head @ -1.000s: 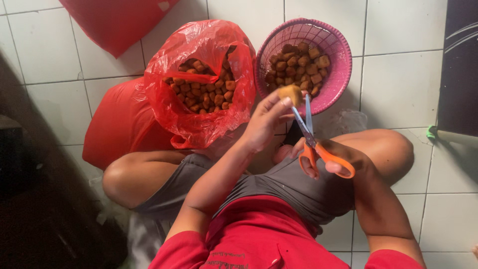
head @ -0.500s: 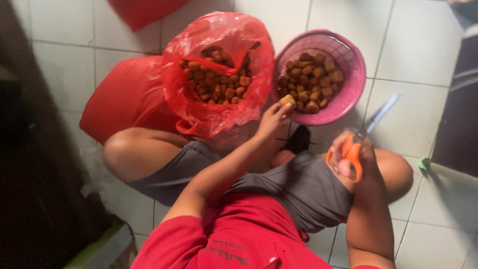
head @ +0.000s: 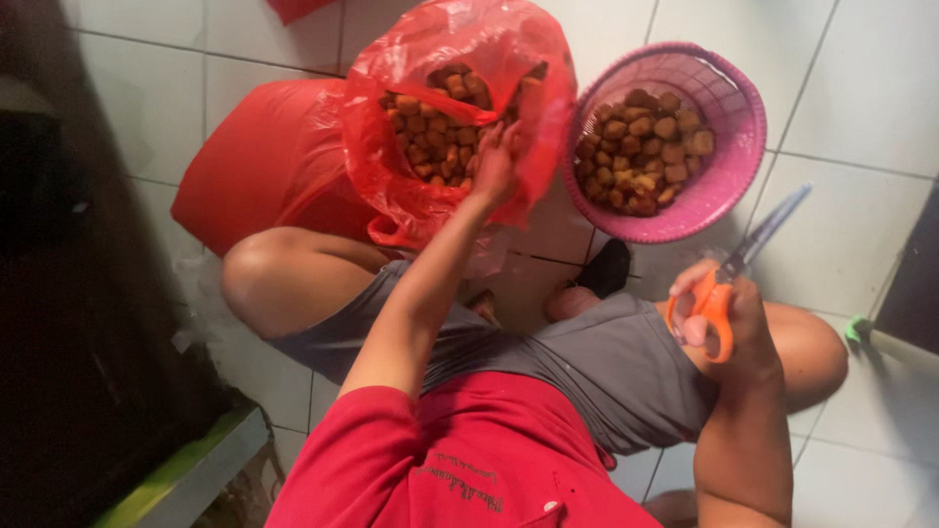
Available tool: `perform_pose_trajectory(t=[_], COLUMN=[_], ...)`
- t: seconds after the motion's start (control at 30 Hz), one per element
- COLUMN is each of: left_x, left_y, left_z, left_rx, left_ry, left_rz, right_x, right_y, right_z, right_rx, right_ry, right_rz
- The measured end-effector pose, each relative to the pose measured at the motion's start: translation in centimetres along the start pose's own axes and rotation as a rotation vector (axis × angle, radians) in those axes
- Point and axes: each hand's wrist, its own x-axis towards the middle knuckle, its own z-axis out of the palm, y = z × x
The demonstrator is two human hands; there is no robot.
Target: The person sits on the floor and uses orange-handled scissors to cut small brown fruits taken from a red plastic bag. Each cut fruit is placed into a pink plastic basket positioned to the right.
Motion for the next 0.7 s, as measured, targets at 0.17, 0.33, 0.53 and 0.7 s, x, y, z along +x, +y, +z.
perform_pose_trajectory(t=[0.17,0.33,0.53,0.7], left_x=[-2.7,-4.9,-2.7,-0.5], left_y=[-1.4,-0.2,1.8,5.7], left_z=[2.8,-0.8,-4.9,-6.9], left_rx=[0.285,0.134,-0.12,-0.497], left_ry=[-0.241,-0.543,-0.332,-0.168], left_rz=[0.287,-0.228,-0.402,-0.409], right_x=[1.0,1.1,1.0,2.3], right_y=[0.4,0.2,0.0,-1.3], right_z=[-0.2,-0.3,0.5,1.6], right_rx=[-0.028,0.016,-0.107,-0.147], right_ry=[-0.075,-0.076,-0.03,-0.184], right_rz=[-0.037,-0.043,0.048,0.241])
